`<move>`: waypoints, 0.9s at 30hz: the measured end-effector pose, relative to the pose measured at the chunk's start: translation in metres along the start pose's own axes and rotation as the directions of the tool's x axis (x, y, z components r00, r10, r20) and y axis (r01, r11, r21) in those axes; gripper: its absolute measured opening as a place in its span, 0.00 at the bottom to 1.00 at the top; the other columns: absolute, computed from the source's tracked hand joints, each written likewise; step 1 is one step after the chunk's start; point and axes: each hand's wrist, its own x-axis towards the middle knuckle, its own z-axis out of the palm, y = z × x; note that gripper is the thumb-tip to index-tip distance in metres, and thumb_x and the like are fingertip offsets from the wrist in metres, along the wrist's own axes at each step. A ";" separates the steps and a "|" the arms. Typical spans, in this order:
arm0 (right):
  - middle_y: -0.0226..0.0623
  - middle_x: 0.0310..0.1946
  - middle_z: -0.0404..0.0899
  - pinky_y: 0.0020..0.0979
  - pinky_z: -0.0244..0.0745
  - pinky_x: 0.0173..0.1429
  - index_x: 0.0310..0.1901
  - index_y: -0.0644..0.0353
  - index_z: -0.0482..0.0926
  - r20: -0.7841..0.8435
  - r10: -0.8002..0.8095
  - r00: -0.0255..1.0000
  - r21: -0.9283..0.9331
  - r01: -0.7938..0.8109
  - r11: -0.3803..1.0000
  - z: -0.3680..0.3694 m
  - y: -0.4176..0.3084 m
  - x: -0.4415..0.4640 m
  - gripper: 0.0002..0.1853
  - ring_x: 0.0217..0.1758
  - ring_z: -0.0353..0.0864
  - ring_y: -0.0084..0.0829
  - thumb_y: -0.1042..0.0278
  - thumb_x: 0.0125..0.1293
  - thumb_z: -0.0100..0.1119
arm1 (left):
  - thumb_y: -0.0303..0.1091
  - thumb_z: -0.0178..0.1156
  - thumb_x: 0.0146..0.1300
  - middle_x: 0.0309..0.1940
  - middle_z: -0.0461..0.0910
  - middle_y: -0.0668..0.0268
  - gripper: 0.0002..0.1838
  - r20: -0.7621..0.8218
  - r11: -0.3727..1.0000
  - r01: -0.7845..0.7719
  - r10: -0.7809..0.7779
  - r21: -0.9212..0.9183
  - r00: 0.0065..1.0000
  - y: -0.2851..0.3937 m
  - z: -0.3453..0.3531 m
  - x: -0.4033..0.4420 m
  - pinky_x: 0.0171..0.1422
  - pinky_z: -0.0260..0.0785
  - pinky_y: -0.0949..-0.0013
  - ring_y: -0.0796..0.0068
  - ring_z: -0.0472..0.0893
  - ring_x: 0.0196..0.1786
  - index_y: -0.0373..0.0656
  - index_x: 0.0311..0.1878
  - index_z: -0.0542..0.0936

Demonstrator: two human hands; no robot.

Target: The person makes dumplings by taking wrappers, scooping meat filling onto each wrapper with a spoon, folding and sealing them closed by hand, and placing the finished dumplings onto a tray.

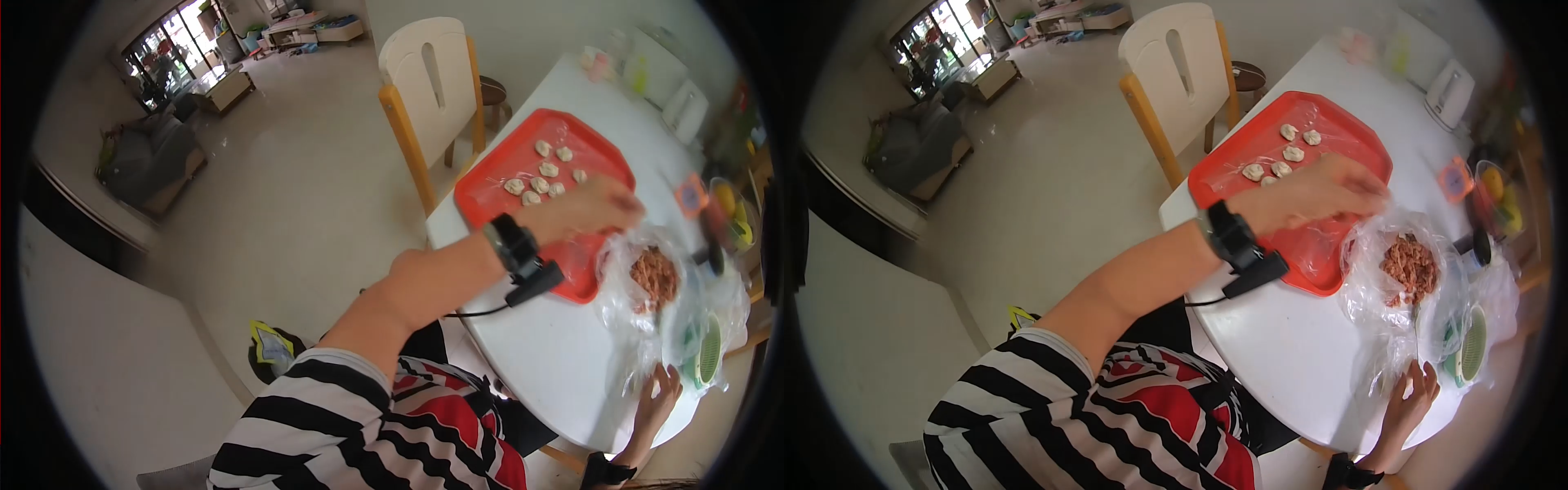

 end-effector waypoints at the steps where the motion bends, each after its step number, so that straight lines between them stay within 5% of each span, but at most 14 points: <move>1: 0.48 0.54 0.74 0.43 0.68 0.59 0.49 0.65 0.80 -0.028 -0.011 1.000 0.010 0.012 1.000 0.004 0.001 0.001 0.14 0.54 0.72 0.47 0.74 0.61 0.58 | 0.36 0.64 0.62 0.39 0.82 0.66 0.16 0.050 0.998 0.012 -0.009 -0.056 0.999 -0.004 0.011 0.008 0.37 0.70 0.77 0.79 0.80 0.39 0.35 0.48 0.80; 4: 0.47 0.53 0.76 0.42 0.68 0.59 0.44 0.65 0.81 -0.042 -0.012 0.999 0.043 0.014 0.999 0.004 0.005 -0.001 0.10 0.54 0.72 0.47 0.75 0.60 0.59 | 0.34 0.65 0.60 0.35 0.83 0.66 0.14 0.199 0.970 0.050 -0.002 -0.238 0.980 -0.024 0.044 0.025 0.37 0.72 0.75 0.79 0.81 0.34 0.36 0.46 0.81; 12: 0.47 0.51 0.79 0.40 0.66 0.62 0.39 0.64 0.81 -0.032 0.147 0.989 0.153 -0.140 0.978 0.003 -0.006 0.004 0.07 0.57 0.75 0.44 0.77 0.58 0.60 | 0.35 0.66 0.59 0.32 0.83 0.67 0.11 0.283 0.952 0.244 -0.185 -0.186 0.941 -0.074 0.077 0.028 0.33 0.71 0.77 0.80 0.81 0.31 0.41 0.43 0.82; 15: 0.39 0.46 0.80 0.35 0.69 0.51 0.40 0.63 0.80 0.011 0.106 0.994 0.291 -0.104 0.951 0.013 0.025 0.002 0.09 0.49 0.77 0.36 0.76 0.56 0.59 | 0.34 0.67 0.57 0.29 0.81 0.69 0.13 0.297 0.928 0.286 -0.211 -0.238 0.931 -0.086 0.076 0.027 0.32 0.71 0.77 0.82 0.80 0.30 0.43 0.45 0.81; 17: 0.34 0.42 0.81 0.34 0.69 0.53 0.40 0.62 0.80 0.085 0.241 0.967 0.382 -0.255 0.888 0.008 0.015 0.003 0.11 0.47 0.76 0.31 0.76 0.53 0.60 | 0.34 0.65 0.58 0.34 0.79 0.72 0.14 0.346 0.947 0.176 -0.077 -0.267 0.935 -0.091 0.071 0.030 0.35 0.69 0.78 0.84 0.76 0.33 0.43 0.47 0.80; 19: 0.33 0.38 0.80 0.29 0.70 0.50 0.40 0.62 0.79 0.046 0.153 0.987 0.390 -0.159 0.907 0.018 0.036 0.002 0.10 0.43 0.76 0.27 0.76 0.54 0.62 | 0.39 0.63 0.62 0.39 0.79 0.73 0.16 0.363 0.925 0.268 -0.159 -0.271 0.918 -0.074 0.067 0.020 0.41 0.68 0.77 0.85 0.75 0.39 0.46 0.51 0.80; 20: 0.33 0.36 0.80 0.28 0.71 0.49 0.39 0.63 0.79 0.107 0.250 0.962 0.423 -0.272 0.864 0.004 0.015 0.005 0.09 0.41 0.76 0.26 0.75 0.55 0.64 | 0.41 0.63 0.61 0.41 0.80 0.73 0.17 0.372 0.920 0.289 -0.179 -0.266 0.911 -0.075 0.067 0.020 0.43 0.67 0.77 0.85 0.75 0.40 0.46 0.52 0.80; 21: 0.31 0.35 0.79 0.28 0.71 0.47 0.38 0.62 0.78 -0.027 0.168 0.985 0.430 -0.141 0.892 0.017 0.032 0.001 0.10 0.38 0.75 0.26 0.74 0.55 0.66 | 0.42 0.64 0.61 0.42 0.80 0.74 0.19 0.354 0.923 0.320 -0.232 -0.216 0.906 -0.071 0.070 0.019 0.45 0.67 0.77 0.84 0.75 0.41 0.46 0.53 0.79; 27: 0.45 0.35 0.81 0.36 0.74 0.48 0.36 0.63 0.82 0.142 0.351 0.925 0.340 -0.379 0.861 -0.011 -0.001 0.021 0.11 0.42 0.80 0.40 0.69 0.52 0.67 | 0.35 0.60 0.65 0.45 0.81 0.70 0.17 0.271 0.923 0.354 -0.306 -0.149 0.913 -0.058 0.081 0.011 0.45 0.66 0.77 0.83 0.75 0.40 0.42 0.55 0.77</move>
